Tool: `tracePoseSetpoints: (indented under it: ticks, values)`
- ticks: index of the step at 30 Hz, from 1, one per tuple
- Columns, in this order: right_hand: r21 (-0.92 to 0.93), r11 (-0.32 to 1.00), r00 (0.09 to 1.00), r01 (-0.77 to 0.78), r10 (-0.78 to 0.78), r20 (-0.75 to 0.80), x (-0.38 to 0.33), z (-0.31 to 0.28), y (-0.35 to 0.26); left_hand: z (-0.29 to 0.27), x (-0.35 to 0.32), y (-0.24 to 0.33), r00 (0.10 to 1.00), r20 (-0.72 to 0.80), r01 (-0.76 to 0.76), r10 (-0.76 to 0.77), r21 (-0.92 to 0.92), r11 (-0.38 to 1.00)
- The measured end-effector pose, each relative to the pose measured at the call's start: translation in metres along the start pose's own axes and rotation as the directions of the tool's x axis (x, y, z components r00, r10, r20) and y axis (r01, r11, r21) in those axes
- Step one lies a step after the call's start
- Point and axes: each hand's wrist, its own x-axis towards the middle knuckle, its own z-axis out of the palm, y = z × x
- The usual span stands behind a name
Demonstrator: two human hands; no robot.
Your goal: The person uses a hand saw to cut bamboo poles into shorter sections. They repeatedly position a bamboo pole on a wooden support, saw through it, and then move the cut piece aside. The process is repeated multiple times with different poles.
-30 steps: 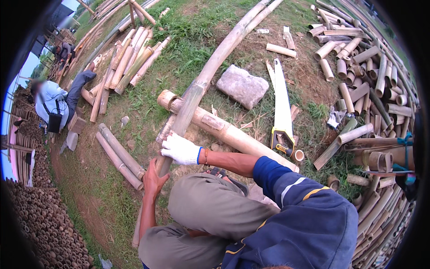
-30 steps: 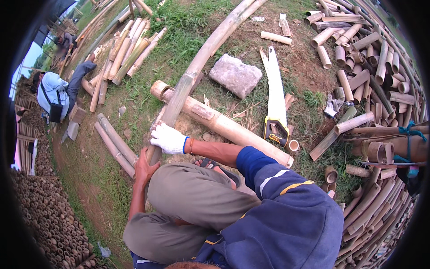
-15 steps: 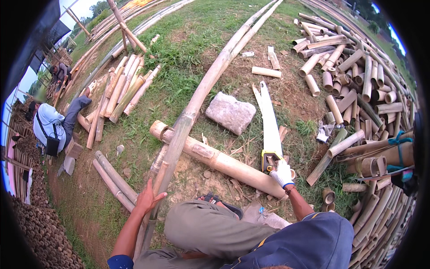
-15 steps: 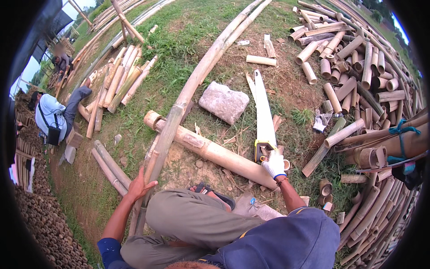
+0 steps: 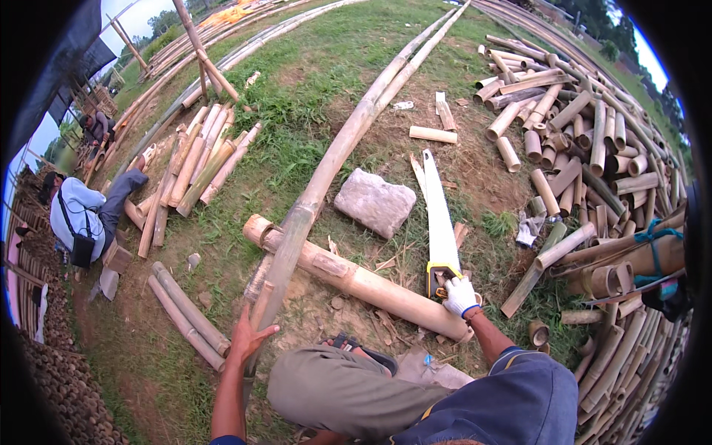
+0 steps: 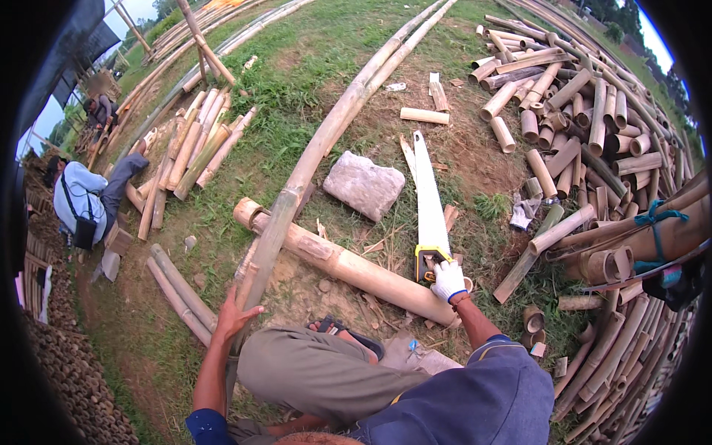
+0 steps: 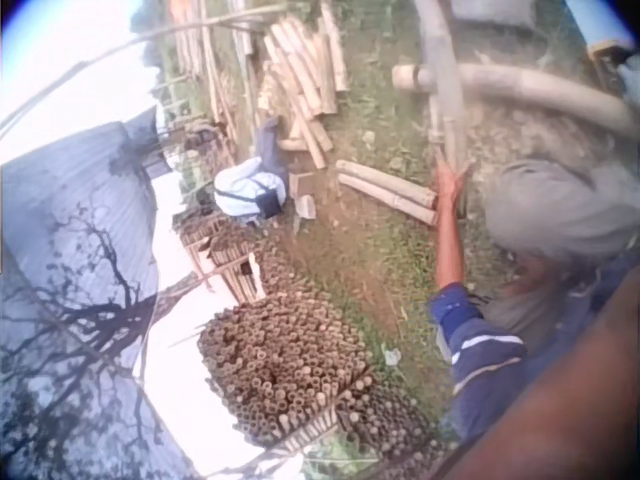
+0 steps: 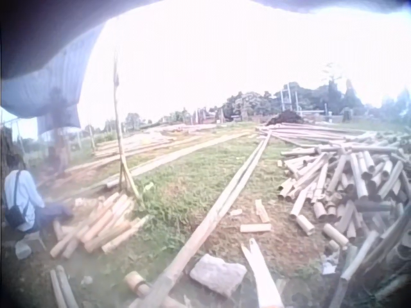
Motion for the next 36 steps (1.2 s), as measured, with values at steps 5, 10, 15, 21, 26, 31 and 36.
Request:
tracePoseSetpoints:
  ticks: [5,10,15,21,26,31,36]
  values:
    - [-0.018,0.999,0.999,-0.035,0.035,0.000,0.007,-0.004,0.001,0.019,0.009,0.008,0.995,-0.087,-0.052,0.051,-0.001,0.999]
    - [0.193,0.979,0.997,-0.072,0.063,0.051,0.007,-0.058,0.008,0.014,0.009,0.013,0.994,-0.092,-0.054,0.060,0.068,0.996]
    - [0.729,0.603,0.907,-0.325,0.416,0.061,0.009,-0.162,-0.049,0.011,0.006,0.007,0.992,-0.120,-0.050,0.049,-0.009,0.999]
    - [0.964,0.261,0.996,0.056,0.051,-0.072,-0.019,-0.232,-0.102,0.009,0.002,0.013,0.997,-0.073,0.035,-0.031,0.047,0.998]
    - [0.998,0.006,0.966,0.058,-0.252,-0.054,-0.017,-0.217,-0.165,0.008,-0.003,0.019,0.996,-0.058,0.068,-0.065,0.058,0.996]
    - [0.470,-0.661,0.809,-0.585,-0.430,0.402,0.022,-0.163,-0.234,0.010,-0.002,0.003,0.997,-0.064,0.055,-0.053,0.038,0.998]
    - [0.493,-0.599,0.773,-0.631,-0.535,0.341,0.047,-0.147,-0.260,0.010,-0.004,0.015,0.995,-0.057,0.080,-0.078,0.047,0.996]
